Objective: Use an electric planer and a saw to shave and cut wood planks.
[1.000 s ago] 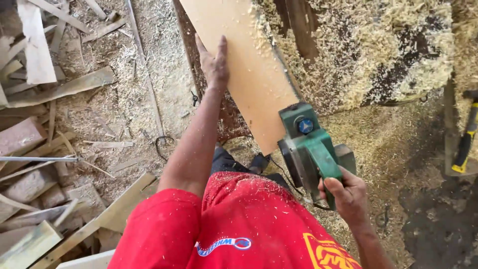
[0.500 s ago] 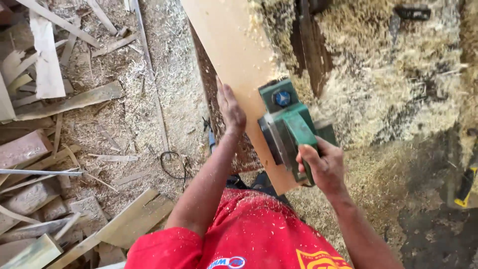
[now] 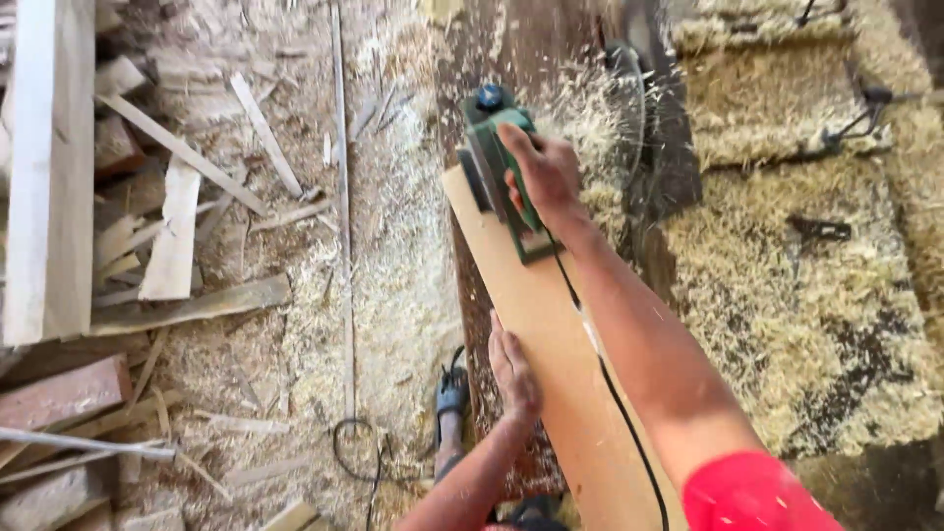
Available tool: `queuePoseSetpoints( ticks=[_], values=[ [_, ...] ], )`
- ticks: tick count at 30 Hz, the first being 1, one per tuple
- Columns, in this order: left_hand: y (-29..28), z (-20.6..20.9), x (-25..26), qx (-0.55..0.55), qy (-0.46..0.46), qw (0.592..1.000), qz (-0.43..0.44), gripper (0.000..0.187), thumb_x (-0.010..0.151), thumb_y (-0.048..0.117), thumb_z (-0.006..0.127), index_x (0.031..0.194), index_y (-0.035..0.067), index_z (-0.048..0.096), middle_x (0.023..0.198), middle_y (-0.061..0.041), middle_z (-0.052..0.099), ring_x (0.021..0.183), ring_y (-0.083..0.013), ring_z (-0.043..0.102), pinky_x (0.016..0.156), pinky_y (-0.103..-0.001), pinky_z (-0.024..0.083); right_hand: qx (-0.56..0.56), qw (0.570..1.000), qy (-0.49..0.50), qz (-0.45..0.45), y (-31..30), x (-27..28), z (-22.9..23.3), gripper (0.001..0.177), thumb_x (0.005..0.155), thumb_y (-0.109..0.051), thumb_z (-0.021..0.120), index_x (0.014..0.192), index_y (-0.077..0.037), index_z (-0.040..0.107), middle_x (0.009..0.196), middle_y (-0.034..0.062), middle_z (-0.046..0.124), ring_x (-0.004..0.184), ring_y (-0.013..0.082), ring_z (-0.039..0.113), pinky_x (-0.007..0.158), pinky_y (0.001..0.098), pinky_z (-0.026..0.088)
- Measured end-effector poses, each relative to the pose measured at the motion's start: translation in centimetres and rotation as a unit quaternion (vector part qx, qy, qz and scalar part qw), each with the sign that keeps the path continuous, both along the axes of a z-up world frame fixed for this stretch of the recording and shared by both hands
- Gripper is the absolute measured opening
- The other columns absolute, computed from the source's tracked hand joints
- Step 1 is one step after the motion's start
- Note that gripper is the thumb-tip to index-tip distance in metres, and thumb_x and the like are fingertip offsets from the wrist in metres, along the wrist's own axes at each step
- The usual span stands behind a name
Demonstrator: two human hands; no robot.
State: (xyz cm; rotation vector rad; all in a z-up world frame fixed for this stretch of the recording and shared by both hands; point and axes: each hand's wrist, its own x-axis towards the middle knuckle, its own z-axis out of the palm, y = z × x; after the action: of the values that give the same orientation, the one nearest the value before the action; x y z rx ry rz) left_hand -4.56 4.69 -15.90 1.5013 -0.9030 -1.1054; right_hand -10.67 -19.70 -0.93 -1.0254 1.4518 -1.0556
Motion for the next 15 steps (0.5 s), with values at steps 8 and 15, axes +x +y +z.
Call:
queuePoseSetpoints(
  ticks=[8,15],
  values=[
    [1.3,-1.3,-0.3,0.058,-0.028,0.998,0.023,0.058,0.109,0.033,0.032,0.155,-0.002,0.038,0.154,-0.022,0.045,0.144,-0.0366,0.040,0.120,-0.044,0.031,-0.023,0.999,0.030,0.009,5.9,-1.9,2.9,0.049,0.092,-0.057,0.068,0.091,-0.008,0.069,0.061,0.0040,0.063,0.041,0.0097,0.055,0.035,0.0291,0.044],
    [1.4,0.4,-0.3,-0.082,-0.423,0.901,-0.045,0.068,0.104,0.044,0.041,0.160,0.006,0.036,0.165,-0.025,0.032,0.150,-0.0410,0.030,0.121,-0.052,0.021,0.170,0.984,0.048,-0.021,38.9,-17.1,4.1,0.045,0.100,-0.044,0.060,0.089,-0.001,0.061,0.067,0.0048,0.060,0.049,0.0128,0.055,0.044,0.0305,0.047]
  ],
)
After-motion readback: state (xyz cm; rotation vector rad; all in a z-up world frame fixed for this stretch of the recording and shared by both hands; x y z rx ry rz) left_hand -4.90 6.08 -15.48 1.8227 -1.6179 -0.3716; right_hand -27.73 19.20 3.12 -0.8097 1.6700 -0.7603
